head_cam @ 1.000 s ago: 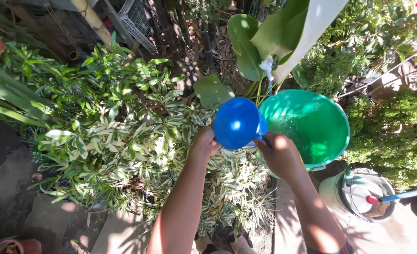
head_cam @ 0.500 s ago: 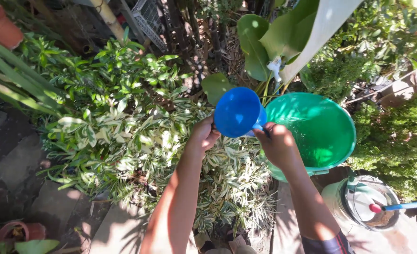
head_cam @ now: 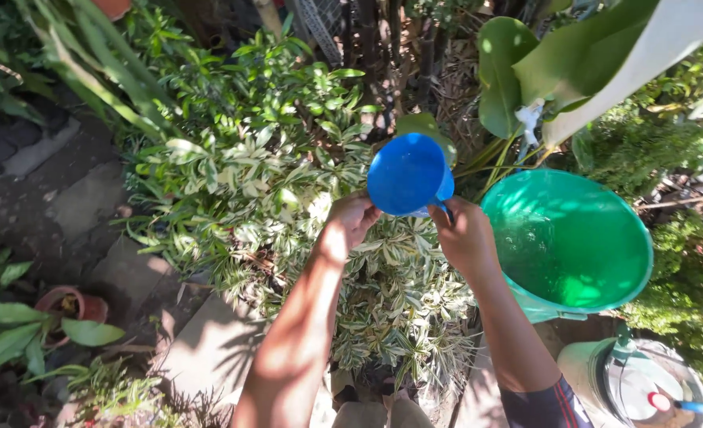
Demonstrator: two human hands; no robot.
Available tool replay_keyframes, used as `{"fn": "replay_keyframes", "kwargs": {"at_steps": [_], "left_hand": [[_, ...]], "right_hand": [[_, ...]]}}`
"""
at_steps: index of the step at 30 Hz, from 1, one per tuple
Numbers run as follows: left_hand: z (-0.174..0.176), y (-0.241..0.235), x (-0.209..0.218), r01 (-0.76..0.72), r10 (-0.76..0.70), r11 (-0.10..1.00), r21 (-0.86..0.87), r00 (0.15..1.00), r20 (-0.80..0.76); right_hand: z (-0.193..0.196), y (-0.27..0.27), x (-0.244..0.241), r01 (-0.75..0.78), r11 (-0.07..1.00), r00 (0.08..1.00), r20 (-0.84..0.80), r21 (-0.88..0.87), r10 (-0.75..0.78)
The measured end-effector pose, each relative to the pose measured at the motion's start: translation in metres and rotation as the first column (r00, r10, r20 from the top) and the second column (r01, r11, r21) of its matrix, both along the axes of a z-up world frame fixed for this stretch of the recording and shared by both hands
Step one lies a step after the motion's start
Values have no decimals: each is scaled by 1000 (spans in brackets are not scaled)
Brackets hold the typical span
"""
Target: Watering various potted and garden plants using a small blue scoop and a green bucket of water.
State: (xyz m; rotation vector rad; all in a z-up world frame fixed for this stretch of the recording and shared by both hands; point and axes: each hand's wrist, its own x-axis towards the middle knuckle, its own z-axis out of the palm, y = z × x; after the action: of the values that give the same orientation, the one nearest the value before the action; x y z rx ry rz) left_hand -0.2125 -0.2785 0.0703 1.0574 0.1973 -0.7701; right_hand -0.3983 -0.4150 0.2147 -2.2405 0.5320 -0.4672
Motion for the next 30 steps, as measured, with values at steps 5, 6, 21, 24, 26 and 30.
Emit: {"fn": "replay_keyframes", "kwargs": {"at_steps": [5,6,21,24,26,30], "left_hand": [[28,19,-8,-6,13,997,-71,996,92],[44,22,-14,-13,19,998,-60,994,112],[-68,-48,22,-208,155,852,-481,977,-148],[54,-35,-31,-472,292,846,-246,799,-526],[3,-45,-13,-298,229,940,-168,912,-340],[-70,-41,-5,-100,97,990,-96,995,-35]], "right_hand": [[-7,-10,4,-81,995,997,22,53,80],[-9,-13,5,-105,993,994,45,60,102],[39,-40,-17,-117,981,987,-124,-155,98],[33,-49,-16,-146,969,988,13,-199,152],[22,-59,-14,-184,962,978,59,-203,200],[10,-66,-14,-173,984,984,-58,-50,170]]}}
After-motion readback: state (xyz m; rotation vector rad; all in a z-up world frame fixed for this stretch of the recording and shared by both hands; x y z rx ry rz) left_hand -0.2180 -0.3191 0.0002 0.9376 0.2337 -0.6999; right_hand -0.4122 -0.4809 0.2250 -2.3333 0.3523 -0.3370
